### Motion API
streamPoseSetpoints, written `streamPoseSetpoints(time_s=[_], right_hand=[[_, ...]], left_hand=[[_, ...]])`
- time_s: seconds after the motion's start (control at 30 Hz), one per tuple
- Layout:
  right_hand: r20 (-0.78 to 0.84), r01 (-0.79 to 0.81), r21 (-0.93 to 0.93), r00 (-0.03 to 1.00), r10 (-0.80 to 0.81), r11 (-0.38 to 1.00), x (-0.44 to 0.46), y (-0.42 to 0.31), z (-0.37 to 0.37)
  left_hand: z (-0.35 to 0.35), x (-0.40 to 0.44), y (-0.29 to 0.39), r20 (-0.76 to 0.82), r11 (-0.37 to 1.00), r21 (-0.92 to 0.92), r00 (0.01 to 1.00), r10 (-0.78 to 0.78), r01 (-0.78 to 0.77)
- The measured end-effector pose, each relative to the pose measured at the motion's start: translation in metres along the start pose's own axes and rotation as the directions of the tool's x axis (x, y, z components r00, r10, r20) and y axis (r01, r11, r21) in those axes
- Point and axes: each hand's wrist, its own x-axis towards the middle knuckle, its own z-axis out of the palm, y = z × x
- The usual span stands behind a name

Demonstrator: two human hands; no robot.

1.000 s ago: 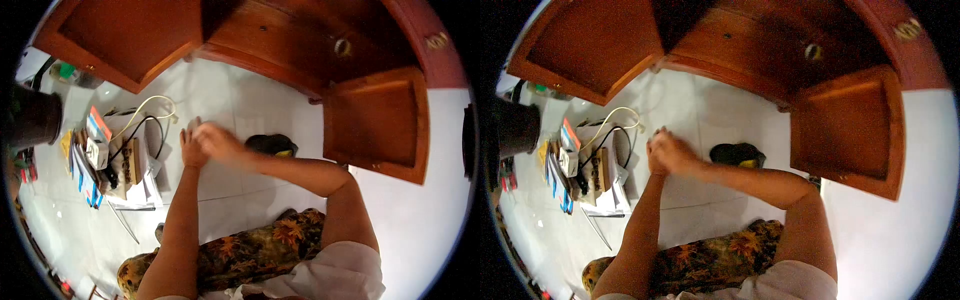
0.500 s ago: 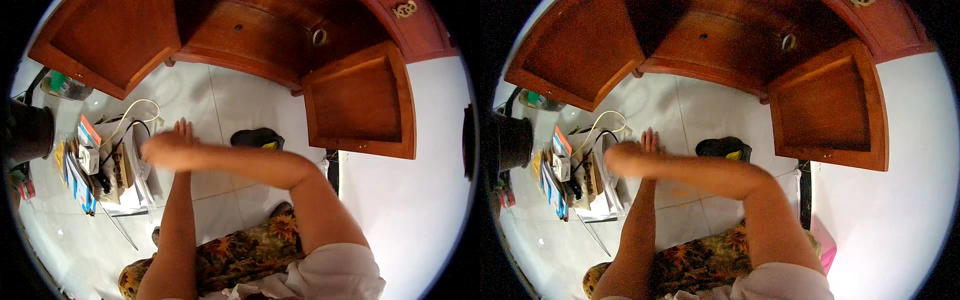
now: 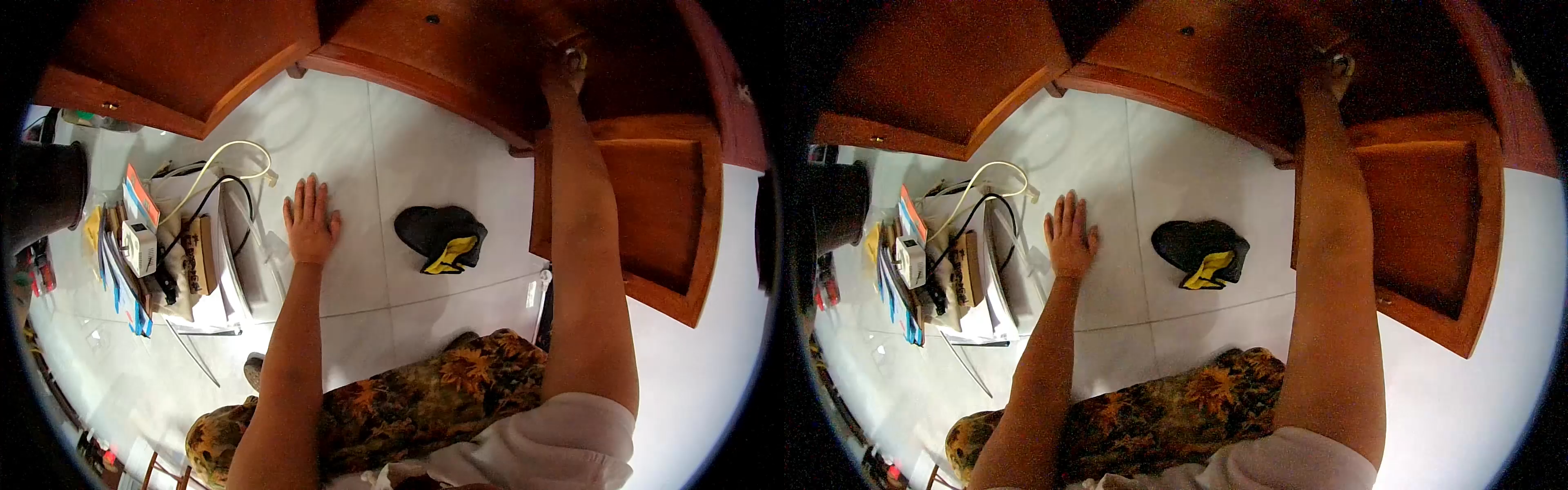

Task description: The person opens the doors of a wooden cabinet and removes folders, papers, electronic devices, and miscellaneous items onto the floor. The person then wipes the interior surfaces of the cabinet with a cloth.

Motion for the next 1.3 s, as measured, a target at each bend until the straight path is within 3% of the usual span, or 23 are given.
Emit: streamPoseSetpoints(time_s=[0.2, 0.33, 0.43, 0.53, 0.6, 0.67, 0.7, 0.73, 0.77, 0.8, 0.87, 0.9, 0.97, 1.0, 1.07, 1.13, 1.17, 1.23, 1.3], right_hand=[[0.111, -0.033, -0.136, 0.993, 0.049, 0.99, 0.003, 0.002, 0.012], [0.168, 0.064, -0.205, 0.985, -0.029, 0.977, -0.021, 0.003, 0.005], [0.202, 0.178, -0.151, 0.968, -0.146, 0.972, -0.063, -0.012, -0.027], [-0.038, 0.398, -0.141, 0.913, -0.407, 0.906, -0.115, -0.031, -0.058], [-0.122, 0.494, 0.069, 0.867, -0.484, 0.867, -0.18, -0.051, -0.112], [-0.188, 0.644, 0.273, 0.764, -0.617, 0.715, -0.239, -0.074, -0.137], [-0.044, 0.317, 0.784, 0.886, -0.461, 0.534, -0.268, -0.099, -0.143], [-0.332, 0.755, 0.449, 0.637, -0.695, 0.478, -0.291, -0.119, -0.139], [-0.492, 0.795, 0.572, 0.53, -0.691, 0.202, -0.325, -0.133, -0.152], [-0.394, 0.672, 0.735, 0.533, -0.749, 0.092, -0.363, -0.152, -0.164], [-0.409, 0.665, 0.74, 0.327, -0.852, -0.1, -0.42, -0.181, -0.17], [-0.573, 0.66, 0.699, 0.286, -0.768, -0.276, -0.44, -0.182, -0.169], [-0.839, 0.656, 0.489, 0.173, -0.516, -0.575, -0.479, -0.182, -0.17], [-0.658, 0.554, 0.706, 0.286, -0.696, -0.44, -0.472, -0.165, -0.18], [-0.564, 0.635, 0.744, 0.43, -0.705, -0.208, -0.447, -0.151, -0.154], [-0.482, 0.658, 0.752, 0.509, -0.713, -0.038, -0.403, -0.132, -0.114], [-0.229, 0.491, 0.868, 0.525, -0.82, 0.072, -0.382, -0.111, -0.103], [0.099, 0.27, 0.902, 0.631, -0.77, 0.337, -0.371, -0.095, -0.044], [-0.025, 0.515, 0.708, 0.702, -0.712, 0.483, -0.391, -0.07, -0.001]], left_hand=[[-0.005, -0.001, 0.003, 0.018, 1.0, -0.012, 1.0, 0.012, -0.012], [-0.004, -0.002, 0.002, -0.008, 1.0, -0.007, 1.0, 0.024, -0.024], [-0.003, -0.002, 0.002, -0.004, 1.0, -0.008, 1.0, 0.017, -0.017], [-0.004, -0.004, -0.002, -0.01, 1.0, -0.02, 1.0, 0.017, -0.017], [0.001, -0.005, -0.003, -0.045, 0.999, -0.024, 0.998, 0.042, -0.044], [0.001, -0.005, -0.002, -0.028, 0.999, 0.017, 0.999, 0.03, -0.03], [0.0, -0.005, 0.0, -0.022, 0.999, 0.038, 0.999, 0.023, -0.022], [-0.004, -0.003, 0.003, -0.001, 0.998, -0.065, 1.0, -0.003, 0.002], [-0.011, -0.003, 0.007, 0.025, 0.986, -0.164, 0.999, -0.026, 0.03], [-0.016, -0.001, 0.008, 0.055, 0.964, -0.258, 0.997, -0.048, 0.06], [0.001, -0.002, 0.0, 0.058, 0.981, 0.182, 0.996, 0.062, -0.072], [-0.002, -0.006, -0.002, 0.012, 0.996, 0.044, 0.997, 0.074, -0.075], [-0.001, -0.005, -0.002, -0.007, 0.998, 0.031, 0.998, 0.059, -0.059], [-0.001, -0.005, -0.003, 0.001, 0.997, 0.04, 0.998, 0.062, -0.062], [-0.002, -0.005, 0.0, 0.014, 0.997, 0.053, 0.999, 0.052, -0.053], [-0.002, -0.005, 0.002, 0.005, 0.998, 0.032, 0.999, 0.047, -0.047], [-0.002, -0.005, 0.001, -0.002, 0.999, 0.027, 0.999, 0.045, -0.045], [-0.001, -0.007, 0.002, -0.017, 0.999, 0.014, 0.999, 0.038, -0.038], [-0.004, -0.005, 0.004, 0.007, 0.999, -0.002, 0.999, 0.032, -0.032]])
